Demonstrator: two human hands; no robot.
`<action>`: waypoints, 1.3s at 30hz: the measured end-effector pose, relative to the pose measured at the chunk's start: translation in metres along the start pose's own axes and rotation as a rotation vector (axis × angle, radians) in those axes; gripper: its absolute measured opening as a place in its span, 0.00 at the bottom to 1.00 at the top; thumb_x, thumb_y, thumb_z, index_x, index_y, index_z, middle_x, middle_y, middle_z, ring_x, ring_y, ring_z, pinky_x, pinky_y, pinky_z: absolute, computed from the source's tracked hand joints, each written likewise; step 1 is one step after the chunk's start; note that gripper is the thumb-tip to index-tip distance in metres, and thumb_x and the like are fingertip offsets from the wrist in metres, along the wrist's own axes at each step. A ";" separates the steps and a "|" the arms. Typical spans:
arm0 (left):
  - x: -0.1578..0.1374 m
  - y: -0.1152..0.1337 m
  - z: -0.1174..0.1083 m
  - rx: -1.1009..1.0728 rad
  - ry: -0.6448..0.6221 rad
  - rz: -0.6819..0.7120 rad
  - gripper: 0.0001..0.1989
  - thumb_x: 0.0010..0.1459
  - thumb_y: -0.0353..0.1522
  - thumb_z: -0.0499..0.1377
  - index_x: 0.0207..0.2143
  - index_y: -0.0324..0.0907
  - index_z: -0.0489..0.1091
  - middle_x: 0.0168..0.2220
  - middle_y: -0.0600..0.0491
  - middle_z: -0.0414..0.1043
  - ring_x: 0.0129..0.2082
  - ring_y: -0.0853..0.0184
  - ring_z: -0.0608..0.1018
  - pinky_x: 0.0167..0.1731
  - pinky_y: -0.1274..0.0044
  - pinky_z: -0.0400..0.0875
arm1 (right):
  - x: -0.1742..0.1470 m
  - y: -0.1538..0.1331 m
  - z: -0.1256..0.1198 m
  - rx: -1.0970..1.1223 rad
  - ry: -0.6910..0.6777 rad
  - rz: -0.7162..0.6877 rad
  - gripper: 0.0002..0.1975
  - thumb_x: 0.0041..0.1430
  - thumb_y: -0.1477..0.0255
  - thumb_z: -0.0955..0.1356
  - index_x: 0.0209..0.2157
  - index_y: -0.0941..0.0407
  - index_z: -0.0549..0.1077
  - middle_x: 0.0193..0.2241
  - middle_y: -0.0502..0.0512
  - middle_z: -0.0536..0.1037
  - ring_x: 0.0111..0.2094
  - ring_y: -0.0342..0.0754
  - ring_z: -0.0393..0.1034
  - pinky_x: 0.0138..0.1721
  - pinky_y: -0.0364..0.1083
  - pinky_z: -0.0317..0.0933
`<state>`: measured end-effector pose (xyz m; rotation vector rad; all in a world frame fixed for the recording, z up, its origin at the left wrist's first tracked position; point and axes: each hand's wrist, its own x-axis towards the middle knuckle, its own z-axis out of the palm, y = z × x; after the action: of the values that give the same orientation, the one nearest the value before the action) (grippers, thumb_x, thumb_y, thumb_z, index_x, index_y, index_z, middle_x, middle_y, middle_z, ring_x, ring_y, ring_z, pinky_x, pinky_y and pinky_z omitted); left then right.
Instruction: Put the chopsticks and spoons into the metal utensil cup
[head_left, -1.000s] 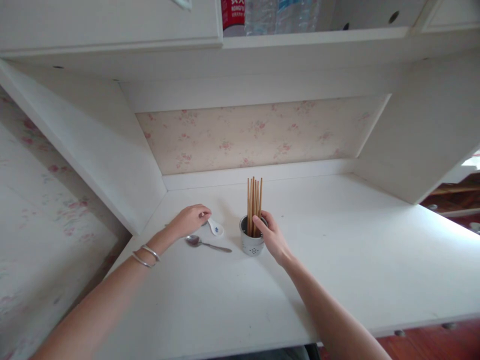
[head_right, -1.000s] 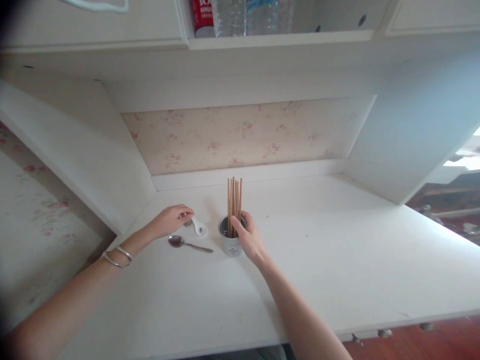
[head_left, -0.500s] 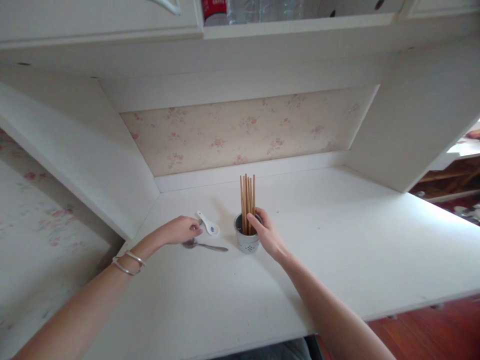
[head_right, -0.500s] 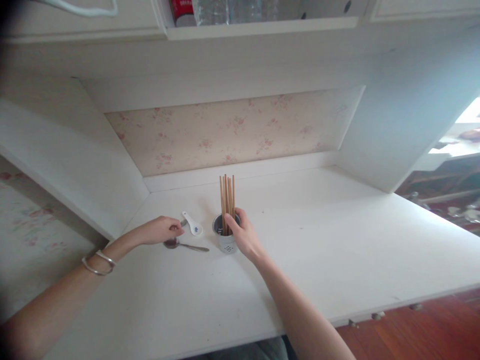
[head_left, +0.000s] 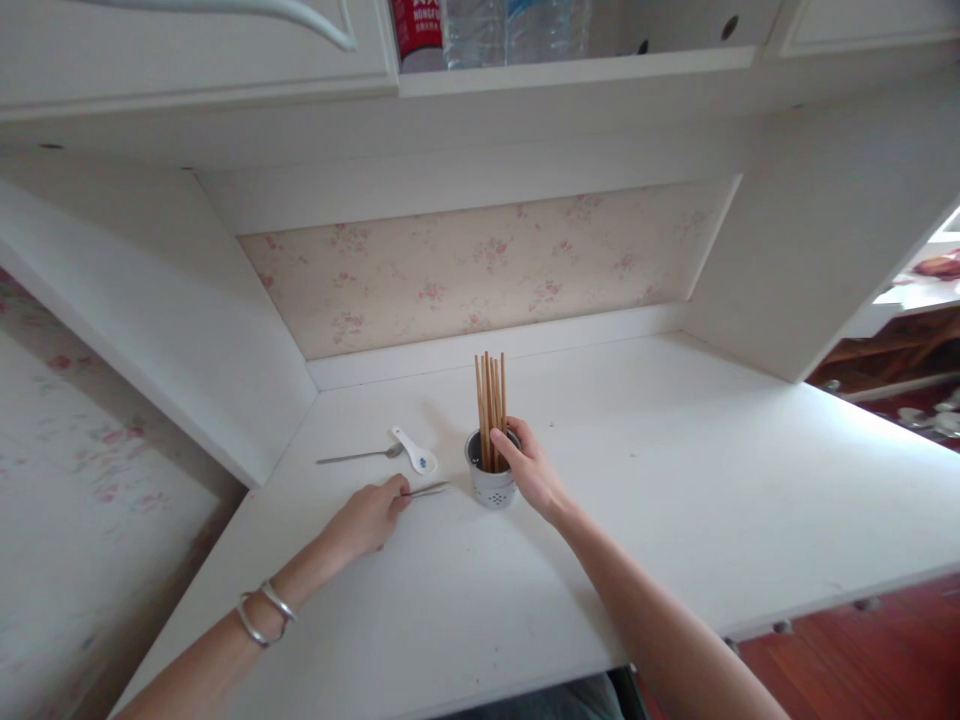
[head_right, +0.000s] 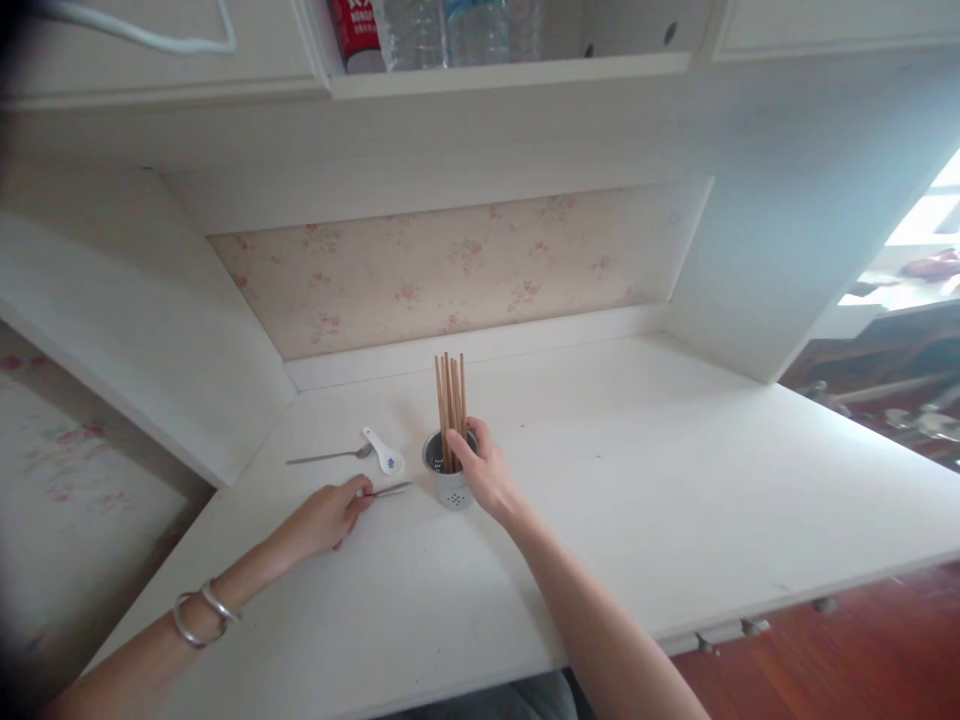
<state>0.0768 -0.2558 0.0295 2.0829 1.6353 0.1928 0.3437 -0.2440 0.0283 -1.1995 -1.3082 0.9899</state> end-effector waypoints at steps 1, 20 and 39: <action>-0.002 0.002 -0.001 -0.055 0.042 -0.002 0.15 0.61 0.40 0.44 0.37 0.44 0.66 0.24 0.55 0.73 0.15 0.68 0.72 0.18 0.79 0.61 | 0.000 0.000 0.000 0.004 0.000 0.001 0.23 0.57 0.54 0.63 0.49 0.52 0.67 0.44 0.54 0.75 0.45 0.51 0.69 0.49 0.51 0.59; 0.041 0.117 -0.030 -0.815 0.510 0.289 0.16 0.54 0.41 0.59 0.35 0.44 0.55 0.33 0.51 0.77 0.37 0.61 0.80 0.34 0.72 0.77 | 0.000 0.001 0.001 0.033 -0.006 -0.017 0.23 0.58 0.54 0.63 0.49 0.53 0.66 0.44 0.54 0.75 0.45 0.50 0.69 0.49 0.51 0.59; 0.052 0.109 0.015 -1.020 0.340 0.197 0.18 0.54 0.36 0.61 0.45 0.41 0.62 0.47 0.43 0.74 0.49 0.61 0.75 0.53 0.65 0.64 | -0.001 -0.002 0.000 0.037 -0.008 -0.037 0.22 0.59 0.54 0.62 0.50 0.52 0.65 0.45 0.54 0.75 0.46 0.50 0.69 0.50 0.51 0.59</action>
<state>0.1929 -0.2289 0.0567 1.4166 1.0876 1.2142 0.3435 -0.2452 0.0297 -1.1407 -1.3085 0.9898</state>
